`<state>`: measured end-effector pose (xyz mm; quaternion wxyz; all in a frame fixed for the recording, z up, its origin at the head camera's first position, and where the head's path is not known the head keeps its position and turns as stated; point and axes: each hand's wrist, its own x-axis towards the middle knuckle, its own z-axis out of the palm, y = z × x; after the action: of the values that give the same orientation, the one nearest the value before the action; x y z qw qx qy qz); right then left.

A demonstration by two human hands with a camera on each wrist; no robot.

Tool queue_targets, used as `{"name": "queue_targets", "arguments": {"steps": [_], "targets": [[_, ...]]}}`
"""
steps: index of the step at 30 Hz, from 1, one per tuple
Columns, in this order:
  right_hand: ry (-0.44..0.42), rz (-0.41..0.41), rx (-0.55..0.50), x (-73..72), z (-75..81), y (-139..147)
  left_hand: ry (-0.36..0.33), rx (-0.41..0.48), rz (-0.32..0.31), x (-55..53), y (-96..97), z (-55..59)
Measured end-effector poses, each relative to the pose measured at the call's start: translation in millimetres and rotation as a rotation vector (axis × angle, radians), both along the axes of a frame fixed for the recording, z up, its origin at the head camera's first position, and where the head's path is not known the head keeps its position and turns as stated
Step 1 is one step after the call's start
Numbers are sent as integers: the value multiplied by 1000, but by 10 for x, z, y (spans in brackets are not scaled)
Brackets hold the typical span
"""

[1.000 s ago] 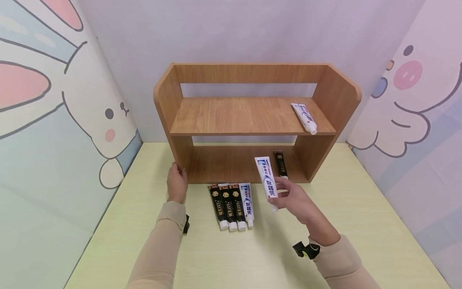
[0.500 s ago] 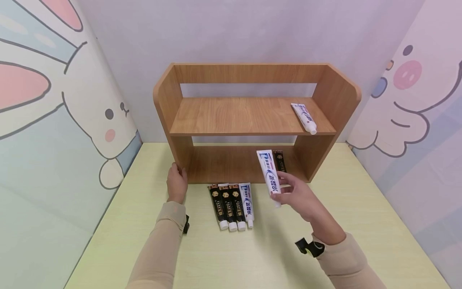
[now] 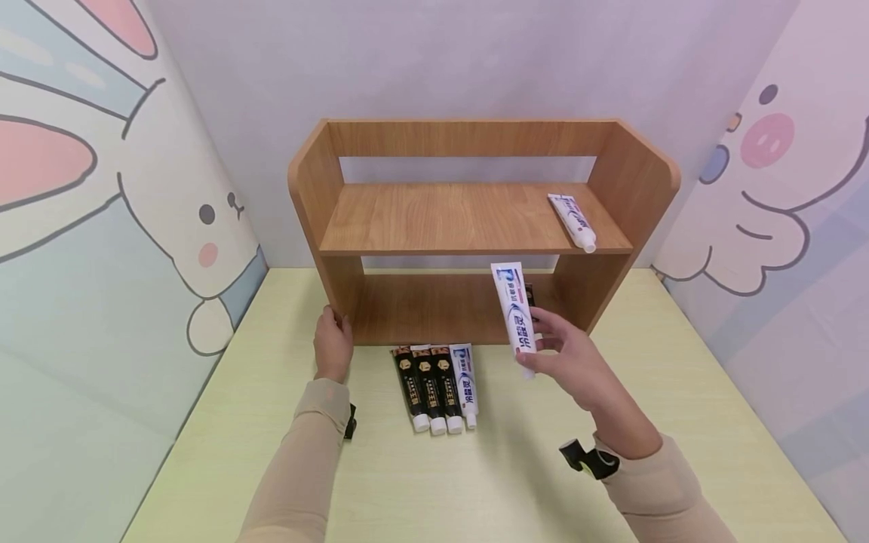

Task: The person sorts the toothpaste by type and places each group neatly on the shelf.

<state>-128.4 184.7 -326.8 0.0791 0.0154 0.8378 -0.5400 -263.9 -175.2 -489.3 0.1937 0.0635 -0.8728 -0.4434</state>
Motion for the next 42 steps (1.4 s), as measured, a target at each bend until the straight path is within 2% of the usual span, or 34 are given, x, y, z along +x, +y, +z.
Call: {"name": "queue_targets", "arguments": {"steps": [13,35,42], "targets": [[48,8,8,-60,187,12,-22,-5,3,-11,0,-11],[68,3,31,-459,491,-59,-12,1,11,24,14,39],[44,-26,-12,-600,566,-94,-5,-2,7,22,6,21]]}}
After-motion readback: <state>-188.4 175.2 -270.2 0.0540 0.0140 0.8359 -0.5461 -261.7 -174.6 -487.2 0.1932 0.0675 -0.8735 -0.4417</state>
